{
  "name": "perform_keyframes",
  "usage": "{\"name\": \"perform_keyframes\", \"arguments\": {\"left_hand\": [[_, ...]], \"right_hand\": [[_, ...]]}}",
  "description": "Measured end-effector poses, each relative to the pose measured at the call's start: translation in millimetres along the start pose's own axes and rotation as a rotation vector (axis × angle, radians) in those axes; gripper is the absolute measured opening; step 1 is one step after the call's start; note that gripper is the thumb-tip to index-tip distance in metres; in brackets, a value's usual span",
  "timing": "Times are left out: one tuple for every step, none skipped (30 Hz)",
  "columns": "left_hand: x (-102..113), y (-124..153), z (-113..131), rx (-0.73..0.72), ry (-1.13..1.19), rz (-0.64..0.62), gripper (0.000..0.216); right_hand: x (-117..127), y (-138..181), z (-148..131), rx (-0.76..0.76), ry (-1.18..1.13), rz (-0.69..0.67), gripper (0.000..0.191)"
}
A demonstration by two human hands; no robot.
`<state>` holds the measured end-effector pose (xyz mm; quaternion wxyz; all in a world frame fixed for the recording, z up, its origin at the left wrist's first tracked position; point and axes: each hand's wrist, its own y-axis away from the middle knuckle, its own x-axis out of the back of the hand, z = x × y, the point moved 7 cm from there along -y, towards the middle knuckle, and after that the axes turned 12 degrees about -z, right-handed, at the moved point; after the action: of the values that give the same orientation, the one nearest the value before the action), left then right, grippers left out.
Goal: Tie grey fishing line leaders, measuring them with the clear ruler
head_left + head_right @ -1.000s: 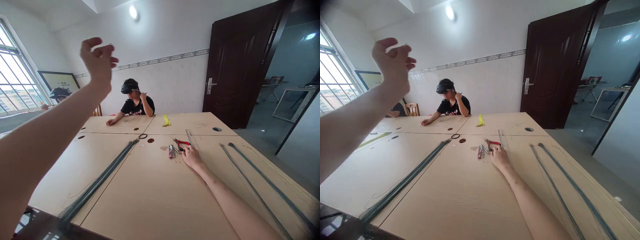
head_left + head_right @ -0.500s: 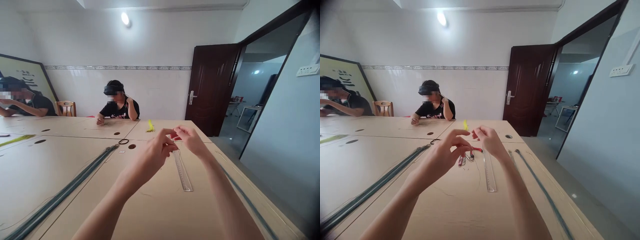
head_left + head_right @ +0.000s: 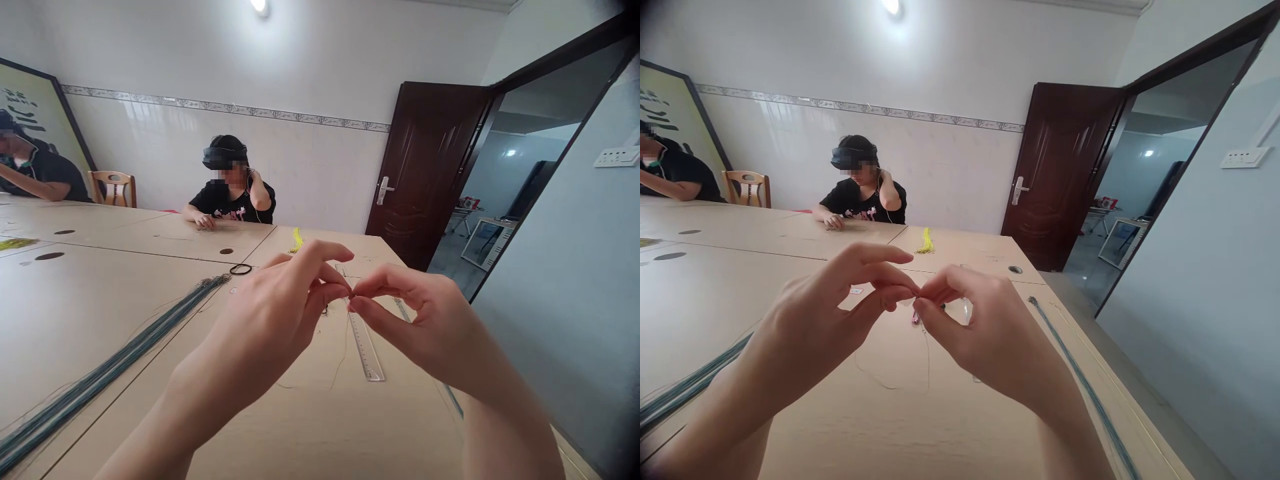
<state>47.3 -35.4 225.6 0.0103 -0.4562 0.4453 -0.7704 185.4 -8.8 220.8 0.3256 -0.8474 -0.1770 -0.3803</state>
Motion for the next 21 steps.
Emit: {"name": "perform_keyframes", "arguments": {"left_hand": [[0.5, 0.1, 0.2, -0.006, 0.002, 0.002, 0.031], [0.8, 0.1, 0.3, -0.008, 0.007, 0.001, 0.03], [1.2, 0.0, 0.4, -0.007, 0.014, 0.002, 0.029], [2.2, 0.1, 0.4, -0.001, 0.026, 0.009, 0.027], [3.9, 0.5, 0.5, 0.006, 0.042, 0.024, 0.023], [5.6, 1.0, 0.8, 0.015, 0.061, 0.038, 0.019], [7.2, 1.7, 1.3, 0.023, 0.082, 0.05, 0.014], [8.7, 2.4, 2.4, 0.025, 0.099, 0.061, 0.011], [9.3, 3.0, 3.6, 0.025, 0.107, 0.062, 0.011], [9.6, 3.5, 5.0, 0.022, 0.105, 0.062, 0.013], [9.6, 3.7, 6.6, 0.013, 0.097, 0.064, 0.015], [9.2, 3.7, 7.6, 0.003, 0.09, 0.064, 0.017], [8.4, 3.3, 8.3, -0.007, 0.084, 0.062, 0.018], [7.3, 2.6, 8.4, -0.016, 0.082, 0.059, 0.017], [6.2, 1.7, 8.2, -0.023, 0.084, 0.053, 0.015], [5.2, 0.7, 8.0, -0.031, 0.09, 0.048, 0.013], [4.4, -0.2, 7.5, -0.033, 0.099, 0.041, 0.011], [4.2, -0.8, 7.2, -0.035, 0.111, 0.038, 0.01], [4.5, -1.0, 7.4, -0.038, 0.128, 0.036, 0.009], [4.7, -0.9, 7.7, -0.039, 0.149, 0.031, 0.009], [5.0, -0.4, 8.2, -0.041, 0.171, 0.025, 0.009]], "right_hand": [[0.6, 1.4, -2.7, 0.017, 0.011, 0.012, 0.009], [1.0, 2.8, -4.9, 0.029, 0.016, 0.017, 0.009], [1.4, 4.0, -6.8, 0.041, 0.018, 0.019, 0.009], [2.2, 5.0, -8.5, 0.055, 0.012, 0.027, 0.01], [3.2, 5.9, -9.8, 0.068, -0.003, 0.038, 0.011], [4.2, 6.6, -10.3, 0.076, -0.026, 0.053, 0.012], [5.5, 7.3, -10.4, 0.082, -0.054, 0.075, 0.013], [6.6, 7.8, -10.0, 0.086, -0.082, 0.096, 0.013], [7.0, 8.1, -9.4, 0.087, -0.109, 0.109, 0.013], [6.8, 8.2, -8.6, 0.084, -0.134, 0.113, 0.013], [6.5, 8.4, -8.3, 0.082, -0.15, 0.113, 0.014], [6.2, 8.6, -8.2, 0.08, -0.159, 0.112, 0.014], [6.1, 8.9, -8.6, 0.079, -0.161, 0.11, 0.015], [6.4, 9.3, -9.0, 0.077, -0.158, 0.112, 0.016], [7.0, 9.7, -9.5, 0.073, -0.153, 0.117, 0.016], [7.6, 10.1, -10.2, 0.072, -0.149, 0.12, 0.017], [7.8, 10.2, -10.8, 0.073, -0.151, 0.12, 0.017], [7.6, 10.2, -11.0, 0.071, -0.158, 0.115, 0.017], [7.2, 10.2, -11.1, 0.068, -0.165, 0.11, 0.017], [6.7, 10.3, -11.1, 0.065, -0.169, 0.106, 0.017], [5.9, 10.4, -11.0, 0.061, -0.169, 0.101, 0.017]]}}
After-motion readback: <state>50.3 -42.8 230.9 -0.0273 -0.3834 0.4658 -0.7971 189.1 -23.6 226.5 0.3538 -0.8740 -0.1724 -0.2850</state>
